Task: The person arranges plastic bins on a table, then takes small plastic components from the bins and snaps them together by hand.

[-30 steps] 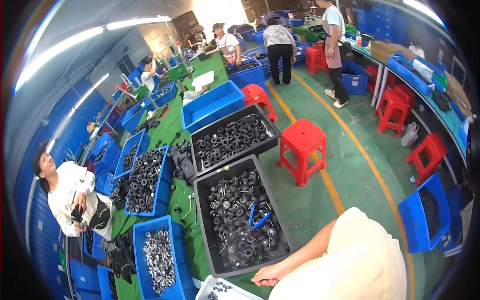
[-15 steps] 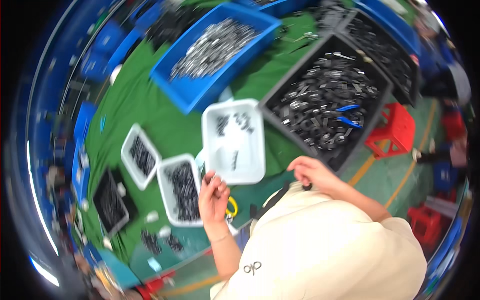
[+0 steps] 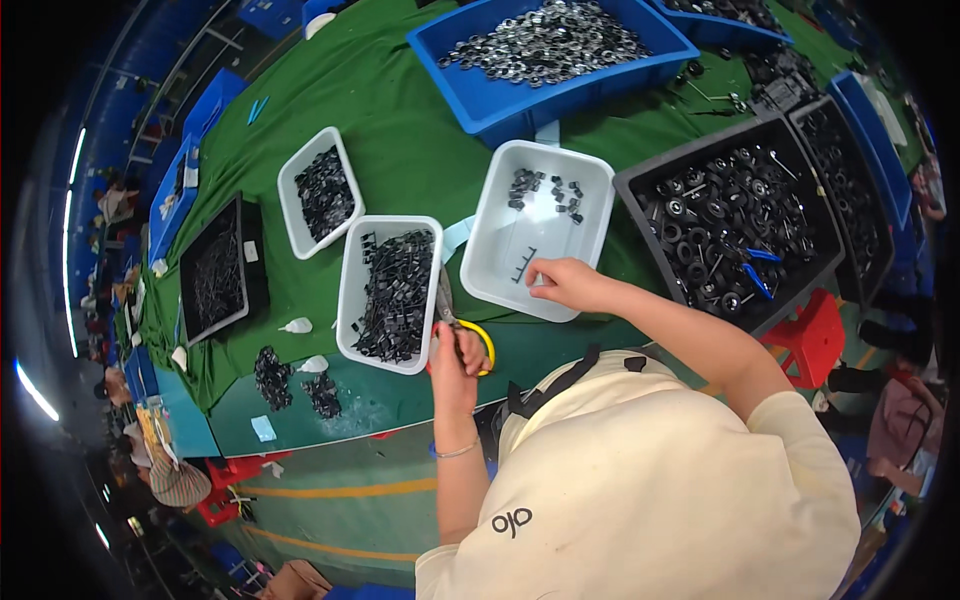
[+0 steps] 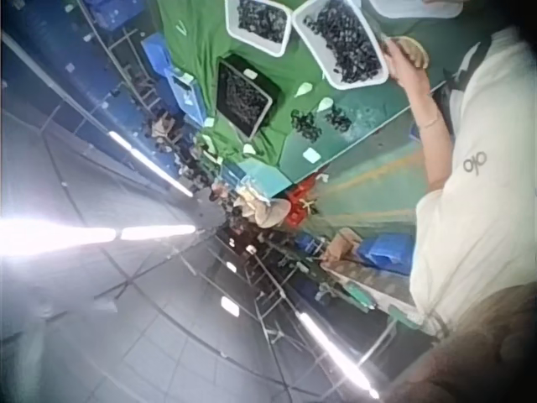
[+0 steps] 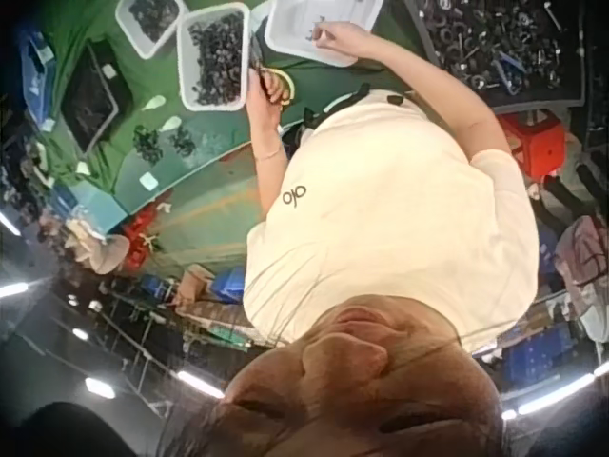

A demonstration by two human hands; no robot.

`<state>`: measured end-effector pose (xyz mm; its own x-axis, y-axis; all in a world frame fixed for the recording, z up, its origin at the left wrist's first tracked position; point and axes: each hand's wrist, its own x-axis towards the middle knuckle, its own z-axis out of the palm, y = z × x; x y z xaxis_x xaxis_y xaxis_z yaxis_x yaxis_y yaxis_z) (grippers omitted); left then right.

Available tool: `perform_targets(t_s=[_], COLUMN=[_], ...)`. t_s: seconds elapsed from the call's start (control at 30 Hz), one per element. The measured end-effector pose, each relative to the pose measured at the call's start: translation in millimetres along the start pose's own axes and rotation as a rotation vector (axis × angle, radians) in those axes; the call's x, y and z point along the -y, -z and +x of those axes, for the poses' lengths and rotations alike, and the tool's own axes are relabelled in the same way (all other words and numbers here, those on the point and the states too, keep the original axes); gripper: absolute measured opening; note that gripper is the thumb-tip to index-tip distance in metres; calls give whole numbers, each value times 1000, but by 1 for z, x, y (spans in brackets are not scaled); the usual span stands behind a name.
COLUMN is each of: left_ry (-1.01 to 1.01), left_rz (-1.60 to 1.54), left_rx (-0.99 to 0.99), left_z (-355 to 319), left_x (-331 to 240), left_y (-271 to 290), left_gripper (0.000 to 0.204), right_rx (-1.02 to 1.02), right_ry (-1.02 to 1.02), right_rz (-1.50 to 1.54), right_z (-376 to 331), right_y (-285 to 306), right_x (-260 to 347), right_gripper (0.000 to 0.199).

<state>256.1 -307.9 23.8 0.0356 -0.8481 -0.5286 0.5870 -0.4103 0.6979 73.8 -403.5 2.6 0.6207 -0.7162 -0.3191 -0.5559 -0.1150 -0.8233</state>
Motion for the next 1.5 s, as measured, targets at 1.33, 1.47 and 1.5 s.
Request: perform_targets(t_s=[1.33, 1.47, 1.5], left_ry=[-350, -451, -455], left_rz=[1879, 1833, 1837], left_rx=[-372, -431, -431], left_z=[92, 93, 93], left_x=[-51, -52, -53], left_y=[48, 49, 51], left_gripper=[14, 13, 13], right_rx=[-26, -41, -44], right_ry=[-160, -156, -152], right_rz=[468, 490, 494], right_z=[-36, -43, -44], right_y=[-10, -12, -12], right_x=[10, 7, 8], right_gripper=[13, 13, 13])
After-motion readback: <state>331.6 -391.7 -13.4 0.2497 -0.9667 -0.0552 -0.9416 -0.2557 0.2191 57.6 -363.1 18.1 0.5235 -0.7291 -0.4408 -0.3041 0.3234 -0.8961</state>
